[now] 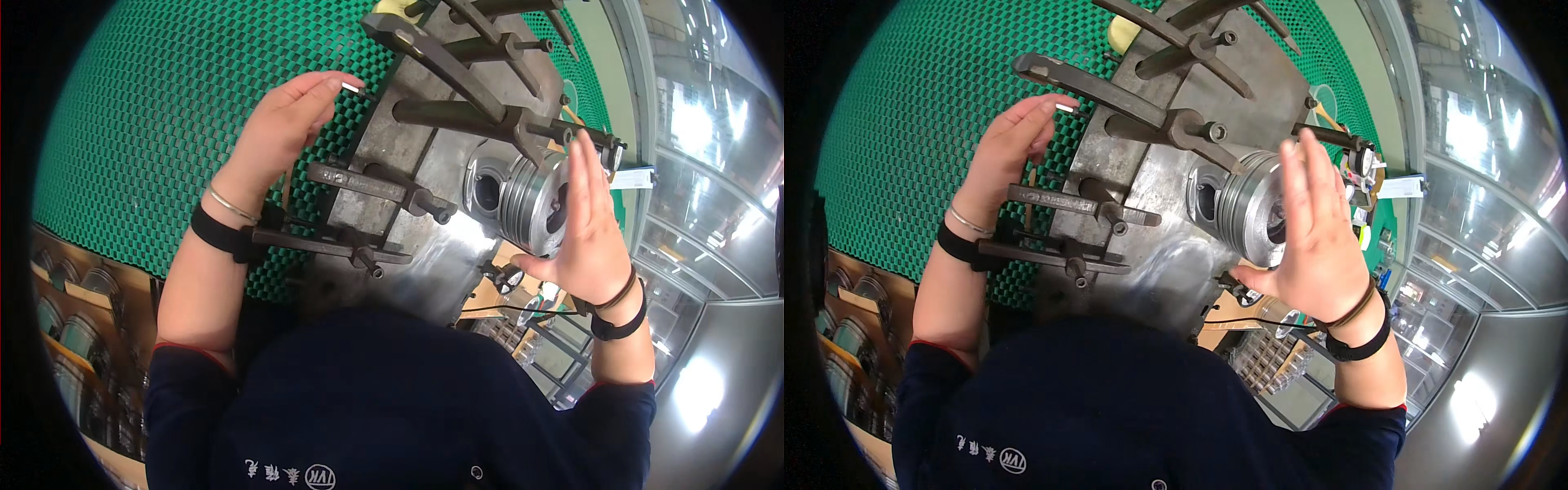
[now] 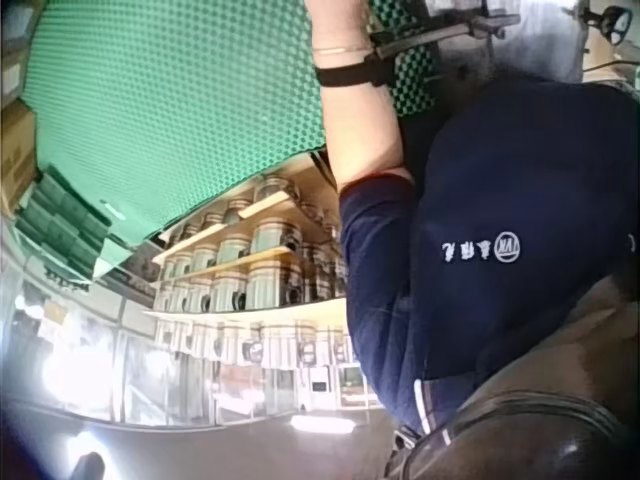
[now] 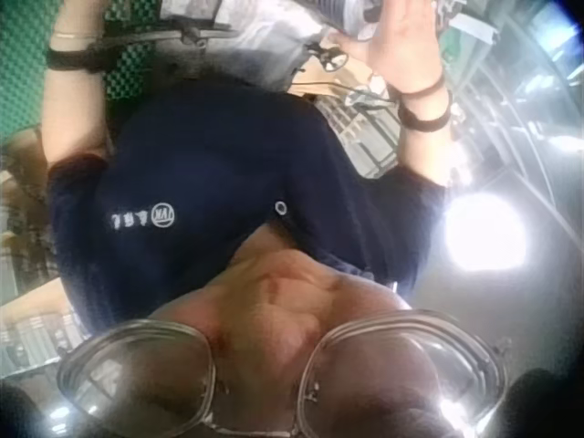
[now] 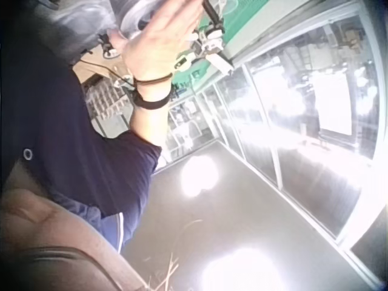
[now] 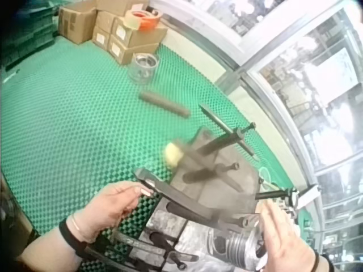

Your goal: Inspecting metal pistons using a measurement fixture and dial gauges.

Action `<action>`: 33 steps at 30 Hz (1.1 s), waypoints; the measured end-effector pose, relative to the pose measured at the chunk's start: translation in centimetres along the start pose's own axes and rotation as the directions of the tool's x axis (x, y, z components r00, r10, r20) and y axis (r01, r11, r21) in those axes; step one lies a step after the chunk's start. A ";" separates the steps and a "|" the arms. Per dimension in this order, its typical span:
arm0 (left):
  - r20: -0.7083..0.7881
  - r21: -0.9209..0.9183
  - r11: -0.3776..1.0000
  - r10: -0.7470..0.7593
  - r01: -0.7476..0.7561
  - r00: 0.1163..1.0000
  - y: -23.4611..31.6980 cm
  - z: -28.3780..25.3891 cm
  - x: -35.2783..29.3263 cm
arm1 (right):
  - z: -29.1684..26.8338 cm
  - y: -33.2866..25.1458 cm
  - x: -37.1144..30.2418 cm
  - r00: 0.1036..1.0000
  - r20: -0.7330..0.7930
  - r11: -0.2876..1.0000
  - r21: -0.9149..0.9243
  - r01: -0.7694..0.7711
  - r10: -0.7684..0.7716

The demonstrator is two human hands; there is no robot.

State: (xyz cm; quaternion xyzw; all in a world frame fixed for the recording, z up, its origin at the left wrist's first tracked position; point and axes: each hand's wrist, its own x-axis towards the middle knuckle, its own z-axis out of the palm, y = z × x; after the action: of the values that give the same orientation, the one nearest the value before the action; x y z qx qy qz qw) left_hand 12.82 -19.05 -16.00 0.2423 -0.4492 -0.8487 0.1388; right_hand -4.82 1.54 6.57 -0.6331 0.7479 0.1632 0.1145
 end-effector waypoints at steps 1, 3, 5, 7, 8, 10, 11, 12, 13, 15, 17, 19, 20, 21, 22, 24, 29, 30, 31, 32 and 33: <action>-0.001 -0.002 1.000 -0.003 0.003 1.000 -0.1 -0.3 0.2 | 0.0 0.0 0.0 0.993 -0.017 0.988 0.107 -0.113 0.115; 0.098 0.176 0.974 0.127 -0.142 0.987 -0.2 -0.9 0.9 | 0.5 0.1 0.1 0.988 0.009 0.978 0.145 -0.152 0.153; 0.139 0.179 0.970 0.143 -0.167 0.980 0.1 -1.2 1.3 | 1.0 -0.4 0.5 0.975 -0.053 0.968 0.142 -0.208 0.217; 0.115 0.122 0.992 -0.058 0.044 0.992 1.2 -0.9 1.1 | 1.1 0.0 0.7 0.985 -0.052 0.981 0.111 -0.159 0.166; 0.108 0.073 0.993 -0.095 0.088 0.990 1.5 -0.6 0.8 | 1.0 0.2 0.8 0.992 -0.055 0.991 0.081 -0.108 0.113; 0.096 0.044 0.992 -0.119 0.115 0.988 1.9 -0.3 0.4 | 0.6 1.1 1.5 0.998 -0.047 0.995 0.097 0.037 -0.033; 0.087 0.020 0.990 -0.141 0.140 0.986 1.9 -0.1 0.2 | 0.4 1.3 1.7 0.983 -0.045 0.977 0.117 0.180 -0.176; 0.083 0.017 0.990 -0.141 0.140 0.986 1.8 0.0 0.1 | 0.4 1.0 1.6 0.984 -0.048 0.984 0.054 0.172 -0.169; 0.095 -0.012 0.992 -0.124 0.125 0.988 1.7 0.0 0.0 | 0.6 0.9 1.5 0.984 -0.046 0.983 0.053 0.175 -0.172; 0.104 -0.045 0.993 -0.105 0.111 0.989 1.3 0.1 0.0 | 1.0 0.7 1.2 0.984 -0.169 0.978 0.190 0.088 -0.056; 0.085 -0.060 0.996 -0.062 0.067 0.994 0.8 0.1 0.2 | 0.9 0.3 1.1 0.989 -0.149 0.983 0.185 0.008 0.020; 0.093 0.011 1.000 -0.005 0.004 0.996 0.4 -0.2 0.6 | 0.7 -0.2 1.1 0.987 -0.012 0.978 0.138 -0.159 0.162; 0.106 0.086 0.995 0.051 -0.060 0.993 0.2 -0.4 0.9 | 0.7 -0.2 1.1 0.987 -0.009 0.978 0.134 -0.158 0.160; 0.104 0.083 0.995 0.051 -0.060 0.993 0.1 -0.6 1.1 | 0.7 -0.1 1.2 0.988 -0.022 0.981 0.132 -0.146 0.150; 0.131 0.093 0.991 0.085 -0.097 0.988 0.0 -0.8 1.2 | 0.7 0.0 1.3 0.990 -0.035 0.983 0.130 -0.133 0.138; 0.156 0.101 0.985 0.120 -0.136 0.981 0.0 -0.9 1.1 | 0.4 -0.1 1.5 0.992 -0.010 0.980 0.159 -0.119 0.122; 0.010 -0.050 0.990 -0.130 0.130 0.991 1.4 0.5 -0.2 | 0.4 0.0 1.5 0.995 0.002 0.976 0.193 -0.101 0.103; 0.007 -0.050 0.991 -0.128 0.128 0.992 1.5 0.5 -0.3 | 0.2 0.1 1.5 0.996 0.004 0.977 0.192 -0.088 0.089; -0.011 -0.063 0.985 -0.159 0.158 0.987 1.5 0.6 -0.4 | 0.0 0.2 1.5 0.997 0.006 0.979 0.191 -0.074 0.075; -0.029 -0.076 0.979 -0.191 0.189 0.981 1.6 0.6 -0.4 | -0.8 0.5 1.7 0.997 0.003 0.979 0.191 -0.071 0.072; -0.040 -0.073 0.980 -0.190 0.186 0.981 1.9 0.5 -0.4 | -1.8 1.0 2.2 1.000 0.009 0.977 0.211 0.013 -0.015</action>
State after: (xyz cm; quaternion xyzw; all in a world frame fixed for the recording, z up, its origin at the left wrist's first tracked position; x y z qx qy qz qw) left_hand 12.93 -19.53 -14.09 0.2984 -0.3915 -0.8671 0.0766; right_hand -6.13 -1.00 7.48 -0.6218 0.7560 0.0852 0.1861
